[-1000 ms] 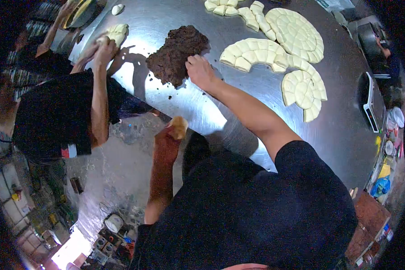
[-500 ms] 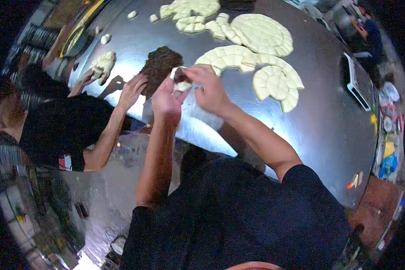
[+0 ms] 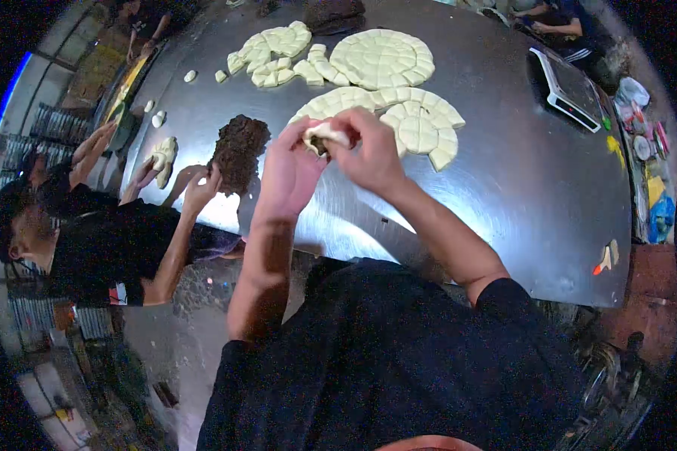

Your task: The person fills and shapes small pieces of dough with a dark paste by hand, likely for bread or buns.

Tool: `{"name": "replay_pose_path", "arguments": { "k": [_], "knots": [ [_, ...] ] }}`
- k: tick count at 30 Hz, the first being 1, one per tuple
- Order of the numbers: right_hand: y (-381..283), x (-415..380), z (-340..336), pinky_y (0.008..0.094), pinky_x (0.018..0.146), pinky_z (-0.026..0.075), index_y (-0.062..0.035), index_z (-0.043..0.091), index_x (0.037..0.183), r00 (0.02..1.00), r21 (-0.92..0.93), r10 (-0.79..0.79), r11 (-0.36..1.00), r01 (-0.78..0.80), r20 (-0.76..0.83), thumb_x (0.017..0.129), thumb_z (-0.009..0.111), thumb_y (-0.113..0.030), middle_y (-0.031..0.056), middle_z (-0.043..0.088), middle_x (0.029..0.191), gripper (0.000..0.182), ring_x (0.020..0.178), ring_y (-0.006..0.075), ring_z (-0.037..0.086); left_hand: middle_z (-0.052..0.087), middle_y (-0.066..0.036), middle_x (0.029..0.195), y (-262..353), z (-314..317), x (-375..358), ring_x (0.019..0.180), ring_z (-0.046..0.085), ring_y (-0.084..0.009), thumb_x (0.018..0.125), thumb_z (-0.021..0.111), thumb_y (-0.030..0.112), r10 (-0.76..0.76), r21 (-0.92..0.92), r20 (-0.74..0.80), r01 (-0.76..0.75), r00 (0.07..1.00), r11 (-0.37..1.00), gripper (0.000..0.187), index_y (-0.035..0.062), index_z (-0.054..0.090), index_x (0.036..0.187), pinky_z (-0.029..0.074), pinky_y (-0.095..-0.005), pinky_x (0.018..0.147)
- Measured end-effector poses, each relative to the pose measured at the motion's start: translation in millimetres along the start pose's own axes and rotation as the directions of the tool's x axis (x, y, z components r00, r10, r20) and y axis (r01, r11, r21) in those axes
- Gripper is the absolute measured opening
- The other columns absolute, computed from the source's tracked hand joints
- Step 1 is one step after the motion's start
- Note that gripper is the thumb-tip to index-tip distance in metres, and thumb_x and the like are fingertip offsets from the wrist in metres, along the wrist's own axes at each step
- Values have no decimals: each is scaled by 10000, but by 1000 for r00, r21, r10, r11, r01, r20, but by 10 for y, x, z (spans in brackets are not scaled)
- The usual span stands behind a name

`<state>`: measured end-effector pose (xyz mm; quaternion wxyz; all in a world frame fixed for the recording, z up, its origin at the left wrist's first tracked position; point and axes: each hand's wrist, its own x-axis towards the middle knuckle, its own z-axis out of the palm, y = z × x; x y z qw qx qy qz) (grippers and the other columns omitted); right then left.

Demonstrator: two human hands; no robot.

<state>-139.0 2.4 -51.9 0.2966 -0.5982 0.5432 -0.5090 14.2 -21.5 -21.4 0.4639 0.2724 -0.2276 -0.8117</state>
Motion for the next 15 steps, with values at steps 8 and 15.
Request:
{"name": "replay_pose_path", "arguments": {
  "k": [8, 15],
  "knots": [
    [-271, -37, -231, 273, 595, 498, -27, 587, 853, 940, -53, -308, 951, 304, -145, 678, 717, 18, 75, 572, 818, 223, 695, 190, 606, 604, -126, 1078, -232, 369, -70, 908, 582, -158, 950, 462, 30, 277, 218, 19, -274, 961, 937, 313, -37, 499, 1254, 471, -273, 807],
    [-376, -152, -221, 281, 581, 488, -28, 628, 940, 699, -334, -699, 701, 630, -147, 654, 742, 12, 87, 598, 849, 310, 673, 235, 596, 634, -98, 1046, -171, 481, -103, 797, 609, -127, 969, 502, 106, 323, 254, -45, -302, 945, 919, 383, -48, 449, 1317, 472, -220, 677]
  ]
}}
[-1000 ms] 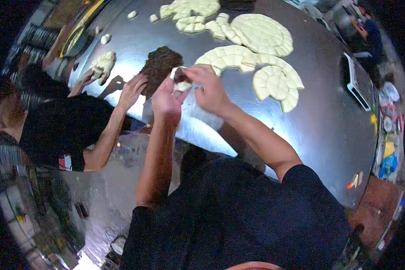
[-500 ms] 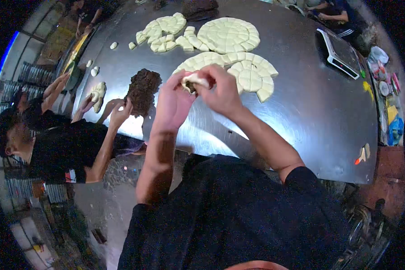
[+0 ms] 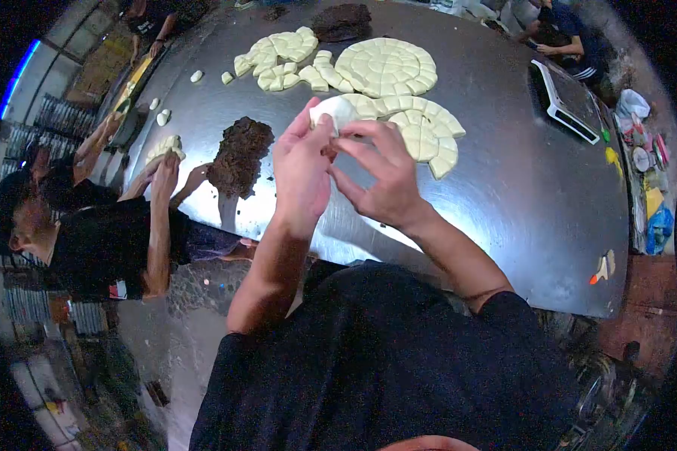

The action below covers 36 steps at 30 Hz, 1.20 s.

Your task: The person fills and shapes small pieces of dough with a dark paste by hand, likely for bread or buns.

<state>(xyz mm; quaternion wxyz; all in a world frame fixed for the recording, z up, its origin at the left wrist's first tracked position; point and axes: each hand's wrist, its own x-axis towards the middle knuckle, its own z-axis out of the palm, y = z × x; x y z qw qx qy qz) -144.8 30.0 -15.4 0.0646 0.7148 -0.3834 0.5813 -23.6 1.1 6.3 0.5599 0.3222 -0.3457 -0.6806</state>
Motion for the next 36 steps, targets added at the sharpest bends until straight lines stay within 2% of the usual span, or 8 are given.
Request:
{"name": "replay_pose_path", "arguments": {
  "k": [4, 8, 13, 16, 20, 27, 33, 36],
  "knots": [
    [-30, 151, -95, 275, 556, 481, -40, 620, 881, 960, 119, 270, 958, -261, -75, 639, 744, 30, 72, 593, 797, 281, 644, 187, 593, 621, -40, 910, -21, 83, -71, 657, 508, -61, 977, 497, 116, 39, -5, -41, -39, 998, 999, 335, -42, 517, 1271, 404, -203, 597],
    [104, 163, -44, 295, 585, 486, -48, 621, 853, 998, -109, -16, 994, 9, -66, 631, 732, 40, 79, 586, 833, 264, 689, 199, 596, 581, 1, 816, 2, 103, -52, 602, 410, -38, 984, 495, 147, 30, 128, 74, -39, 997, 991, 291, -27, 598, 1194, 341, -191, 555],
    [-75, 120, -61, 344, 648, 490, -83, 628, 881, 997, 27, 18, 1000, -16, -69, 648, 725, -14, 68, 570, 854, 262, 797, 243, 595, 659, -82, 972, 61, 65, -79, 755, 599, -103, 973, 521, 149, 129, 74, -79, -123, 989, 990, 283, -33, 604, 1174, 461, -201, 661],
    [-18, 72, -73, 357, 678, 485, -83, 622, 871, 954, 149, 300, 944, -293, -22, 659, 737, -47, 59, 556, 857, 243, 817, 250, 584, 650, -76, 960, 77, 80, -146, 760, 597, -103, 987, 497, 198, 14, 189, 27, -19, 1000, 982, 295, -38, 608, 1125, 465, -218, 665],
    [56, 110, -37, 344, 628, 462, -98, 629, 865, 998, -129, -60, 990, 56, -20, 652, 751, -42, 52, 550, 819, 251, 778, 239, 576, 625, -51, 948, 23, 1, -111, 770, 552, -76, 995, 482, 248, -33, 246, 82, 12, 996, 969, 335, -34, 602, 1127, 440, -213, 697],
    [120, -72, -48, 327, 617, 479, -72, 671, 894, 995, -52, 73, 996, -77, -62, 636, 762, 8, 75, 585, 853, 285, 770, 225, 591, 541, 40, 729, -32, 85, -171, 621, 412, -44, 1003, 456, 196, 21, 364, 112, -61, 993, 929, 286, -21, 641, 981, 345, -221, 562],
    [4, -540, -141, 335, 688, 502, -42, 688, 828, 967, 7, 138, 990, -143, 214, 673, 714, -49, 81, 620, 956, 158, 806, 239, 614, 597, -34, 719, -347, -467, -77, 641, 515, -79, 972, 478, 146, -15, 814, 182, -142, 983, 564, 203, -28, 581, 950, 417, -223, 581],
    [86, -935, -200, 344, 721, 525, -26, 680, 787, 847, 122, 423, 869, -480, 321, 730, 672, -84, 115, 651, 938, 82, 794, 276, 656, 621, -83, 715, -863, -1186, -219, 636, 577, -116, 928, 522, 115, -88, 898, -19, 55, 996, 436, 131, -7, 561, 953, 439, -229, 547]
  ]
}}
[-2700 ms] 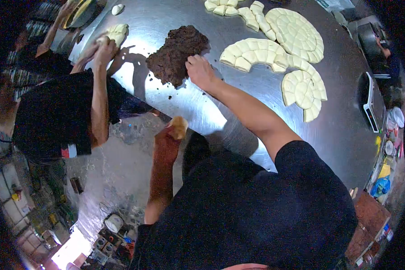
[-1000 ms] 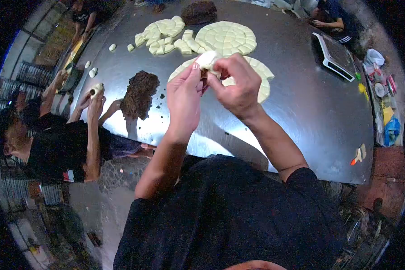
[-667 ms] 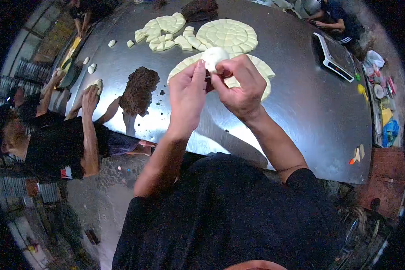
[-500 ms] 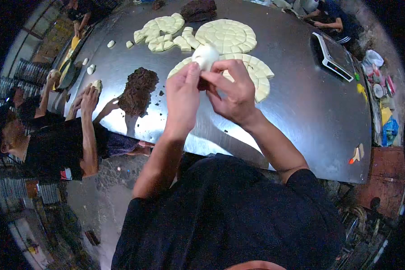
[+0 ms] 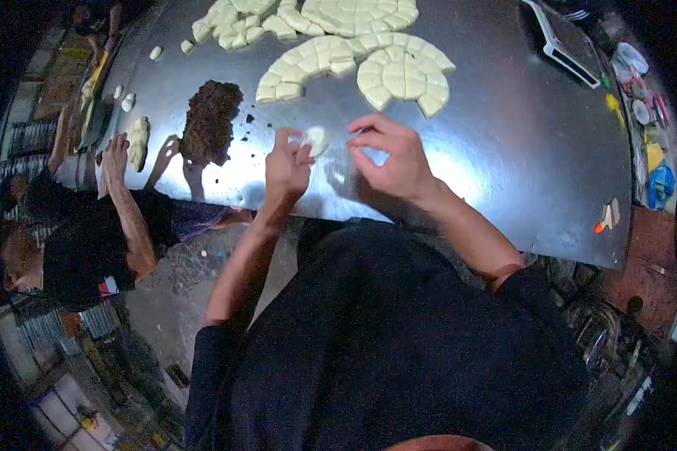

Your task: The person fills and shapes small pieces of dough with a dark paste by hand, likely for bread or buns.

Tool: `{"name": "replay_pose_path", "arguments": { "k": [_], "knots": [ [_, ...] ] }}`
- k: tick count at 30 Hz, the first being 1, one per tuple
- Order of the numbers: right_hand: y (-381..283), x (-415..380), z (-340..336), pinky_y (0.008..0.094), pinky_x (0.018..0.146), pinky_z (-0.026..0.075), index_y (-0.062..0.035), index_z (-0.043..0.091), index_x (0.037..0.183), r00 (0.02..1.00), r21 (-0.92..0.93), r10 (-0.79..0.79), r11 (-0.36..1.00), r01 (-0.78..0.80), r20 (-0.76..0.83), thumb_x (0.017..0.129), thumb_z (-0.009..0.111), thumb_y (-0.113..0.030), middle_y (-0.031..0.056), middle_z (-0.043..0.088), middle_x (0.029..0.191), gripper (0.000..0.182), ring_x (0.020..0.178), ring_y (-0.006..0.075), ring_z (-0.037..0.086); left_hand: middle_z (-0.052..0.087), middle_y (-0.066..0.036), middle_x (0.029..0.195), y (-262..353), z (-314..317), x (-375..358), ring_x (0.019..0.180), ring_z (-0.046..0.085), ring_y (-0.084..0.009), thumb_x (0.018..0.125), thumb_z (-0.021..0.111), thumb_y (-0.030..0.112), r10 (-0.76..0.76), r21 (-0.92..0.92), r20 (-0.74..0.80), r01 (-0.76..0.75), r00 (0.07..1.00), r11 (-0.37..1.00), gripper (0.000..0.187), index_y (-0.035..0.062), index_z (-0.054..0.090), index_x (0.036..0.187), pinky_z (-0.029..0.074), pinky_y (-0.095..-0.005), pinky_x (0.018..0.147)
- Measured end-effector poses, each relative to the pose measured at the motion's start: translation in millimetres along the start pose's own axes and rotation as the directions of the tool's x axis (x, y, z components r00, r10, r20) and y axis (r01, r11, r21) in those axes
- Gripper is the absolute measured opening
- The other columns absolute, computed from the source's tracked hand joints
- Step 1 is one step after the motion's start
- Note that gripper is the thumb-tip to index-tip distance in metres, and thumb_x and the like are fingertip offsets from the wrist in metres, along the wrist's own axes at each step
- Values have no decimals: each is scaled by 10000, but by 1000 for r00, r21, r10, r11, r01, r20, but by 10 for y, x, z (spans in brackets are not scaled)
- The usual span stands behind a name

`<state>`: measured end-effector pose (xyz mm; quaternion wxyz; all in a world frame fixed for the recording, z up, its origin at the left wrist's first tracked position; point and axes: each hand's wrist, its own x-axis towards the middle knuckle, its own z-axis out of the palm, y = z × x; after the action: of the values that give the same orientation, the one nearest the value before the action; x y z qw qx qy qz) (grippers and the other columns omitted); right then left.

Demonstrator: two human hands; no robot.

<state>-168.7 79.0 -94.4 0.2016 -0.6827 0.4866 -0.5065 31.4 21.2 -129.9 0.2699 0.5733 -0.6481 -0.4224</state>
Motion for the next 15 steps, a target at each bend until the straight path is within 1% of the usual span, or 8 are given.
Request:
{"name": "replay_pose_path", "arguments": {
  "k": [3, 5, 9, 10, 11, 13, 14, 15],
  "knots": [
    [153, -107, 25, 348, 711, 523, -18, 679, 793, 997, -47, 74, 996, -75, -31, 744, 670, -92, 117, 663, 889, 89, 776, 277, 662, 634, -107, 720, -1085, 188, 88, 611, 603, -147, 869, 580, 94, 116, -132, 317, -77, 941, 988, 109, -1, 562, 919, 476, -257, 539],
    [159, -92, 64, 341, 710, 521, -9, 679, 802, 994, -7, 112, 994, -112, 16, 765, 661, -101, 121, 670, 869, 101, 772, 272, 665, 646, -119, 709, -941, 323, 0, 578, 613, -153, 812, 642, 64, -81, -474, 537, 380, 839, 795, 113, -2, 590, 888, 509, -278, 523],
    [-30, 265, 85, 288, 744, 513, 7, 692, 867, 993, 92, 81, 992, -89, 89, 803, 650, -38, 103, 682, 908, 89, 810, 187, 657, 616, -98, 673, -1006, 238, 162, 506, 567, -145, 751, 749, 162, -283, -407, 520, 525, 806, 747, 256, 0, 568, 829, 461, -262, 438],
    [-144, 396, 68, 293, 777, 504, 9, 692, 876, 999, 131, 37, 991, -40, 25, 806, 644, -39, 106, 682, 916, 98, 841, 194, 653, 606, -101, 663, -940, 309, 150, 512, 564, -147, 746, 762, 199, -505, -103, 211, 533, 837, 840, 291, -7, 572, 823, 462, -287, 429],
    [-269, 523, 65, 298, 809, 496, 11, 692, 886, 999, 177, -9, 984, 15, -37, 808, 638, -40, 110, 682, 924, 108, 872, 200, 649, 597, -112, 659, -819, 345, 138, 538, 571, -169, 740, 789, 255, -466, 95, 30, 462, 884, 882, 345, -12, 586, 824, 467, -311, 449],
    [-436, 758, 80, 331, 868, 475, 2, 690, 949, 984, 116, -114, 985, 130, -137, 823, 625, -133, 131, 665, 986, 196, 971, 264, 626, 658, -147, 765, -1831, 489, 163, 667, 625, -221, 810, 718, 361, 0, -104, 151, 16, 989, 994, 373, -2, 639, 838, 495, -332, 571],
    [-475, 847, 128, 369, 918, 442, -6, 690, 969, 971, 97, -166, 978, 184, -170, 840, 596, -174, 136, 657, 1018, 232, 1011, 287, 606, 677, -121, 808, -1435, 482, 70, 673, 615, -216, 851, 663, 359, 20, 286, 88, -45, 996, 957, 331, 29, 668, 869, 494, -338, 618],
    [-506, 920, 234, 407, 968, 409, -14, 691, 989, 953, 74, -214, 969, 235, -215, 858, 567, -216, 142, 648, 1051, 271, 1050, 311, 586, 673, -77, 784, -1774, 605, 95, 629, 575, -194, 870, 648, 397, 35, 142, 38, -40, 999, 989, 338, 65, 687, 915, 475, -327, 605]
  ]
}}
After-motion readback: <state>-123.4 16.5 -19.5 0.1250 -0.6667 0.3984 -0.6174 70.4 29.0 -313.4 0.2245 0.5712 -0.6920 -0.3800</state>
